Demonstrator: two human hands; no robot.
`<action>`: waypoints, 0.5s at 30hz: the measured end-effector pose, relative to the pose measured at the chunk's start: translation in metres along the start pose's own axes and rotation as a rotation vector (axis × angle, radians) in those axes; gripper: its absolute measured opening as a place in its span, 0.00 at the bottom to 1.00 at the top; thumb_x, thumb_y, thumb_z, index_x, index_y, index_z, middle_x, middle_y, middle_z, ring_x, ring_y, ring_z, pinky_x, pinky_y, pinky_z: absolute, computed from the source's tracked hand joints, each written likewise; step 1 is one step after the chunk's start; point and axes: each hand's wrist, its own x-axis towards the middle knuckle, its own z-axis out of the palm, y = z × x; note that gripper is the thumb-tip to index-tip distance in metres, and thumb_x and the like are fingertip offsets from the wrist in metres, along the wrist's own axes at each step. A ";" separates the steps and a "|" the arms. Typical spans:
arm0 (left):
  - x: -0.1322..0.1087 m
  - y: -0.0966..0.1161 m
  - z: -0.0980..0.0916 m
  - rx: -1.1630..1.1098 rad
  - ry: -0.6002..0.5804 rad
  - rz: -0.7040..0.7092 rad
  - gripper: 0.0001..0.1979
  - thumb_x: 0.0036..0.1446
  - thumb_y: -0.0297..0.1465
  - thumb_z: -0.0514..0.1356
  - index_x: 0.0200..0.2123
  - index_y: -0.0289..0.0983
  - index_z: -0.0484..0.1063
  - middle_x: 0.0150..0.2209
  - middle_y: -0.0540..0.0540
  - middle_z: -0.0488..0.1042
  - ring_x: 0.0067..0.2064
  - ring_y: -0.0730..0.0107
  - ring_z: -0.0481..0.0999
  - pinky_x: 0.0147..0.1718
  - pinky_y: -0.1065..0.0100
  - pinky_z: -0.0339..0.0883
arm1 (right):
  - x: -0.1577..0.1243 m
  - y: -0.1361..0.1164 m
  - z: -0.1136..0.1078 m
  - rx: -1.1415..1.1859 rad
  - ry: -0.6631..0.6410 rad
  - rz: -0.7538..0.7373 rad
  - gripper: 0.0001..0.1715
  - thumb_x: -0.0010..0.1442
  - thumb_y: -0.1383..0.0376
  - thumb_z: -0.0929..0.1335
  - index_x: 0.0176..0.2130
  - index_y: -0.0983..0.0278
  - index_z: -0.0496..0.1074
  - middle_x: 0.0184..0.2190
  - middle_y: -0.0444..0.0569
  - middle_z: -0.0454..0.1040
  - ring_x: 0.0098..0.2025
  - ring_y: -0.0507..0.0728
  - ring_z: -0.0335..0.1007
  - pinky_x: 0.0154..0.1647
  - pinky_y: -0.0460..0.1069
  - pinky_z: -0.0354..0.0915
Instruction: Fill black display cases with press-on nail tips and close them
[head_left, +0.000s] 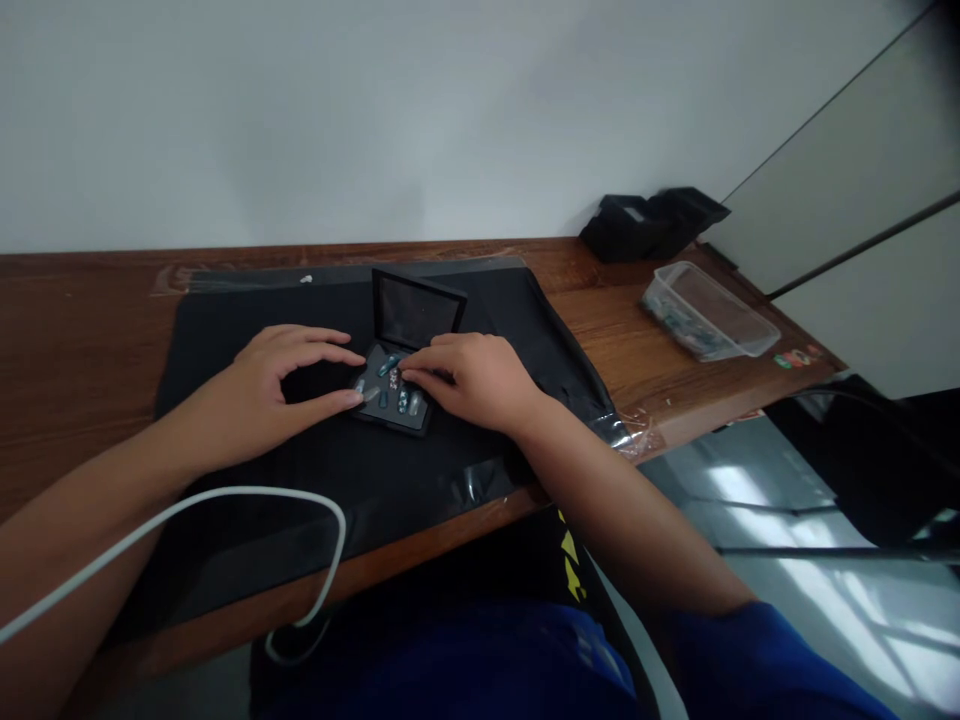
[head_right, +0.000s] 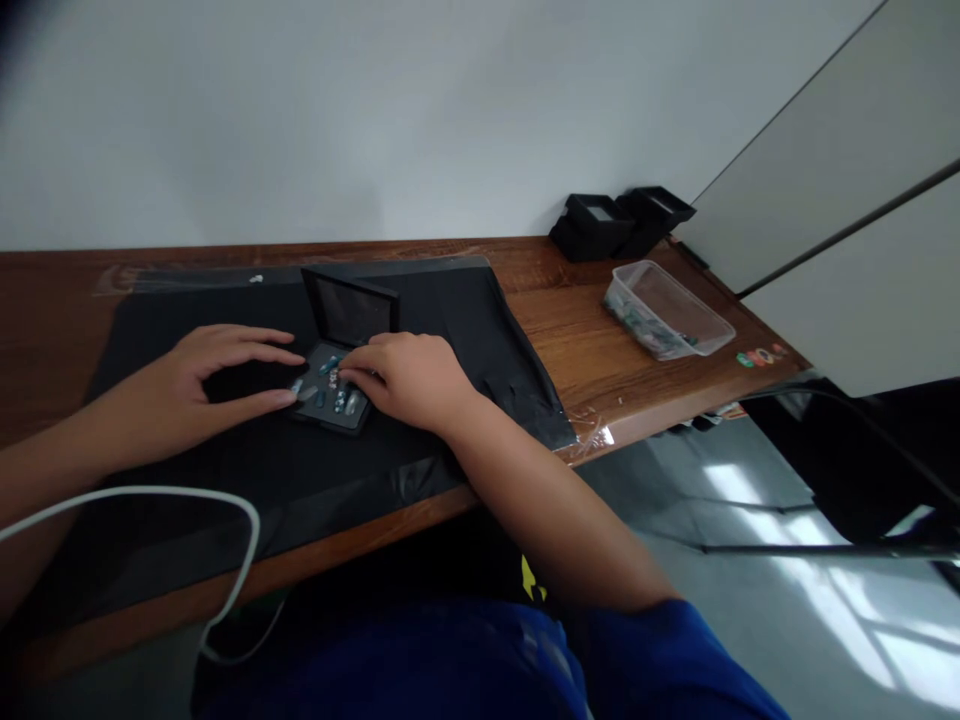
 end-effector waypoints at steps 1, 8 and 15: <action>0.000 -0.001 -0.001 -0.002 -0.005 0.000 0.38 0.54 0.76 0.63 0.52 0.59 0.89 0.66 0.45 0.83 0.73 0.33 0.73 0.74 0.31 0.67 | 0.000 0.001 0.000 0.017 0.002 -0.002 0.16 0.80 0.61 0.70 0.56 0.57 0.89 0.40 0.48 0.85 0.43 0.56 0.78 0.38 0.49 0.55; -0.001 -0.004 -0.005 0.012 -0.036 -0.022 0.33 0.57 0.73 0.62 0.49 0.60 0.90 0.65 0.47 0.83 0.71 0.33 0.75 0.52 0.44 0.85 | 0.002 -0.001 -0.006 0.058 -0.008 0.065 0.11 0.75 0.63 0.72 0.52 0.60 0.86 0.32 0.43 0.79 0.33 0.53 0.70 0.37 0.49 0.53; -0.001 -0.001 -0.002 0.050 -0.029 -0.008 0.36 0.55 0.76 0.61 0.48 0.61 0.90 0.70 0.48 0.80 0.76 0.30 0.68 0.63 0.37 0.79 | 0.000 -0.002 -0.011 0.089 -0.010 0.132 0.10 0.73 0.60 0.72 0.48 0.61 0.84 0.29 0.41 0.76 0.31 0.52 0.68 0.36 0.49 0.52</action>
